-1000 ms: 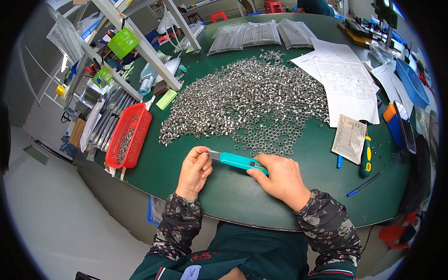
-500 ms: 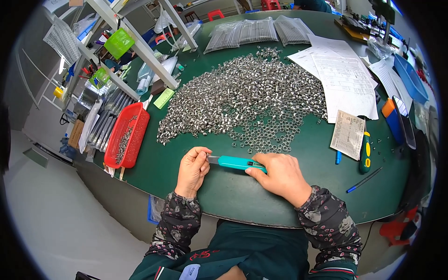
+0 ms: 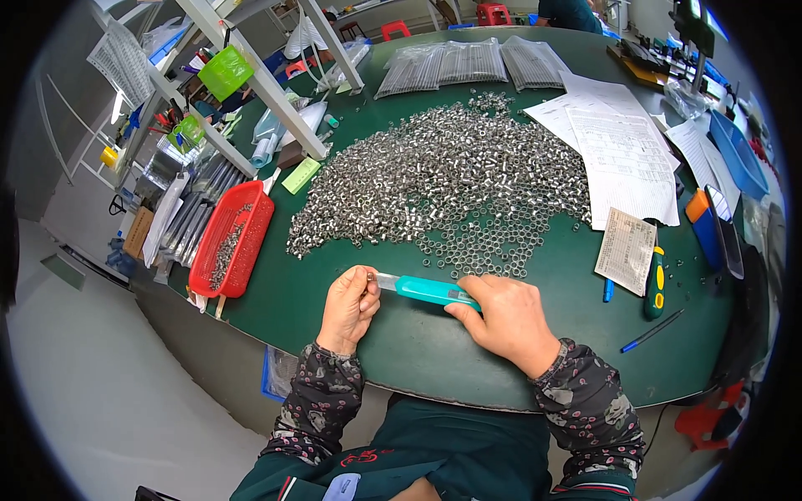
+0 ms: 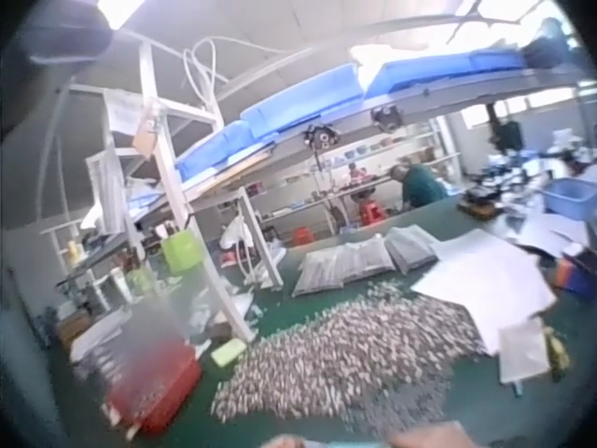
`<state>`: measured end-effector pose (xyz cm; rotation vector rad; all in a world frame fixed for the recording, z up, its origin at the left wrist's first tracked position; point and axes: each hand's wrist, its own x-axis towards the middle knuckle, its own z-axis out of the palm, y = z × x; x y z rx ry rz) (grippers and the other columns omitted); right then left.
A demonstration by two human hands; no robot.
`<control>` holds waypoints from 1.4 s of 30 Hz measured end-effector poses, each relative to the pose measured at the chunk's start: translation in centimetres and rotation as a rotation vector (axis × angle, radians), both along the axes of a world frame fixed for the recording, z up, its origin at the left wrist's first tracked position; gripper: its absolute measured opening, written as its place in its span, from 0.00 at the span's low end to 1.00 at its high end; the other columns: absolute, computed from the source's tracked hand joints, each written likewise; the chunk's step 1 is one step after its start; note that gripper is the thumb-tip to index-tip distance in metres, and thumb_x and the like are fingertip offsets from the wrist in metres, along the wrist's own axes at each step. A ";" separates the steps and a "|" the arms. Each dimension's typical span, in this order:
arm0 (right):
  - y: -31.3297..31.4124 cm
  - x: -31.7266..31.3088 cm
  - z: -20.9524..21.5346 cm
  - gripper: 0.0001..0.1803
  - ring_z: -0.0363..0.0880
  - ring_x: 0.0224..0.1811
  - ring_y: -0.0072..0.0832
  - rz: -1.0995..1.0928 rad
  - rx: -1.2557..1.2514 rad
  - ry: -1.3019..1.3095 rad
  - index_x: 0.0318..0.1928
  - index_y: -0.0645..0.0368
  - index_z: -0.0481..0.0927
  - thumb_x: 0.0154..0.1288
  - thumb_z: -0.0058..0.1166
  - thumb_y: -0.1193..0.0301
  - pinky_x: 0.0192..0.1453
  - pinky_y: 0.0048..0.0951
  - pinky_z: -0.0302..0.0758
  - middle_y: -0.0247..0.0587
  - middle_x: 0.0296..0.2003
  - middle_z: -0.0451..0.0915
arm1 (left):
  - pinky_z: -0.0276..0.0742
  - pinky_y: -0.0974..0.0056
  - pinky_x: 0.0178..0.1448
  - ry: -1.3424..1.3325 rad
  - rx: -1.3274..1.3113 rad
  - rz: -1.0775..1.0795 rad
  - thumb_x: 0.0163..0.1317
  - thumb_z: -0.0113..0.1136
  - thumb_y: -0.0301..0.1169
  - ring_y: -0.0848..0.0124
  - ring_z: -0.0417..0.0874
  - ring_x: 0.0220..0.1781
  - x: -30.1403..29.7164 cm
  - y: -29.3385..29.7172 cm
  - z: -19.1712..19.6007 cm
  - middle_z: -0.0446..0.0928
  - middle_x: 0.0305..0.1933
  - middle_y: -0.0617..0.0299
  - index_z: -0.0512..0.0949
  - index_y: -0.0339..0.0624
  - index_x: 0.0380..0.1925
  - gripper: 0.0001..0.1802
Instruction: Sorting and inspecting a large quantity of small metal hardware components on an industrial workbench.
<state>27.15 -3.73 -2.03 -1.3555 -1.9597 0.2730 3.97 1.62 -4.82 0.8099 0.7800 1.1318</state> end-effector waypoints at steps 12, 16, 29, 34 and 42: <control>0.0 -0.3 0.2 0.14 0.76 0.26 0.41 -0.001 0.006 -0.003 0.35 0.58 0.77 0.54 0.56 0.62 0.28 0.38 0.70 0.43 0.24 0.76 | 0.51 0.80 0.15 0.002 0.013 -0.030 0.65 0.48 0.33 0.85 0.60 0.15 -0.1 0.2 -0.4 0.71 0.24 0.65 0.73 0.38 0.32 0.10; 0.2 0.1 0.1 0.13 0.76 0.26 0.39 -0.054 0.018 0.070 0.35 0.58 0.77 0.54 0.56 0.62 0.29 0.36 0.71 0.42 0.24 0.77 | 0.53 0.81 0.14 -0.016 0.065 -0.029 0.66 0.46 0.32 0.86 0.61 0.16 0.3 0.0 0.3 0.74 0.29 0.60 0.72 0.38 0.34 0.09; 0.2 0.1 -0.2 0.15 0.76 0.26 0.43 0.019 -0.237 0.057 0.33 0.58 0.77 0.56 0.53 0.58 0.29 0.41 0.70 0.45 0.23 0.77 | 0.56 0.82 0.16 0.040 0.089 0.006 0.65 0.48 0.29 0.85 0.63 0.19 0.2 0.2 -0.1 0.71 0.32 0.63 0.72 0.36 0.41 0.09; 0.2 0.1 0.0 0.15 0.76 0.26 0.45 0.043 -0.301 0.036 0.33 0.57 0.77 0.57 0.52 0.57 0.29 0.42 0.69 0.46 0.22 0.77 | 0.56 0.81 0.16 0.012 0.059 -0.010 0.64 0.50 0.30 0.85 0.64 0.20 0.2 0.1 -0.1 0.70 0.30 0.65 0.72 0.37 0.40 0.09; 0.3 0.1 0.1 0.15 0.76 0.27 0.44 0.063 -0.354 0.011 0.34 0.57 0.77 0.58 0.51 0.57 0.29 0.41 0.69 0.46 0.23 0.77 | 0.53 0.80 0.15 0.046 0.037 -0.020 0.64 0.49 0.30 0.84 0.62 0.17 0.1 0.1 -0.3 0.70 0.25 0.66 0.73 0.35 0.36 0.09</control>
